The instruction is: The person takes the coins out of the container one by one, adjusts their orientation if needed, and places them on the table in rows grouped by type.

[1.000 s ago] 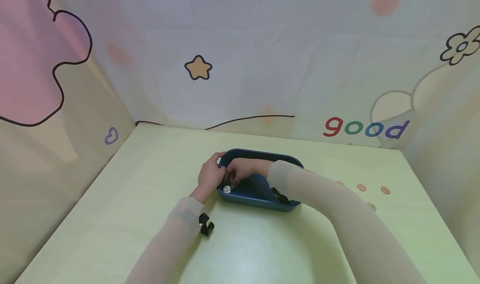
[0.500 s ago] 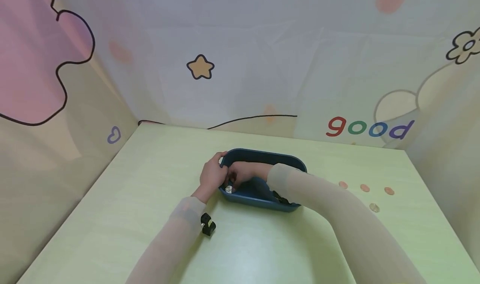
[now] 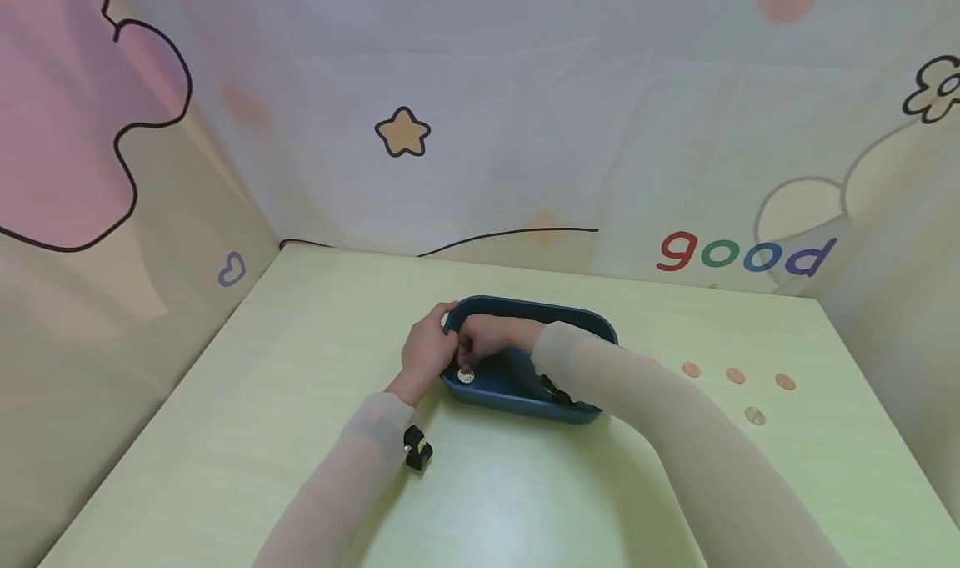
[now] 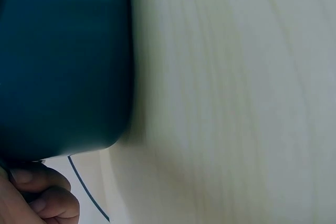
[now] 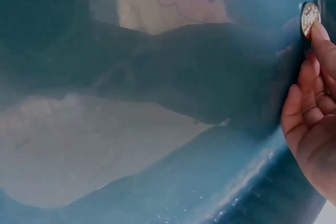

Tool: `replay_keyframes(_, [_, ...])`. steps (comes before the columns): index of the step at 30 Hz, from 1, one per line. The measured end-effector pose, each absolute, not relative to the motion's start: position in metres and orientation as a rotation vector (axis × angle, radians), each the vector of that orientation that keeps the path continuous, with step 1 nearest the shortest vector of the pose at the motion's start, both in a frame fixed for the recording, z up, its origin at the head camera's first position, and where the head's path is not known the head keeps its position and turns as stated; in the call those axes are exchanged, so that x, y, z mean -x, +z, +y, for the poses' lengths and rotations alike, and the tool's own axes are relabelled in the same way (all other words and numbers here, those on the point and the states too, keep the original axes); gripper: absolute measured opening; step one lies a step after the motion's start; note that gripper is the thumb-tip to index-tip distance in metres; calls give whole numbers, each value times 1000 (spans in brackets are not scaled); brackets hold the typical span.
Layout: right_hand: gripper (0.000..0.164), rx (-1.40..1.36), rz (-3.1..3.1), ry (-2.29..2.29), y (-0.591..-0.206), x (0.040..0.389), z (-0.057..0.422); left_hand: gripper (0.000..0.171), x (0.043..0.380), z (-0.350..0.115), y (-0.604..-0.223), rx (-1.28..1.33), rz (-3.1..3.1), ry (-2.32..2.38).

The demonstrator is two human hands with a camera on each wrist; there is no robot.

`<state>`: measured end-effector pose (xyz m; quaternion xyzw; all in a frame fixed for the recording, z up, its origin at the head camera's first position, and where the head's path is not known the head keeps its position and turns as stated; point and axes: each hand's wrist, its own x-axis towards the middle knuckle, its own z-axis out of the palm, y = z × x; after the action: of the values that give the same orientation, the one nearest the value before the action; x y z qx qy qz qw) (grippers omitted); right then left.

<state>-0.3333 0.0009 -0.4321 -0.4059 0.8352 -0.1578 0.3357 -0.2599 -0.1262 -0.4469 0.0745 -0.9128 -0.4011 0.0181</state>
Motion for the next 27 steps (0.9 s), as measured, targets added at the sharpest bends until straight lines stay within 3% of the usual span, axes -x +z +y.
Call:
replay_keyframes(16, [13,936,2240,-397,-402,346,18,56,259,-126,-446,-239,-2832,-1185])
replay_keyframes(27, [10,982,2235,-694,-365,338,45,56,259,-125,-447,-239,-2842,-1160])
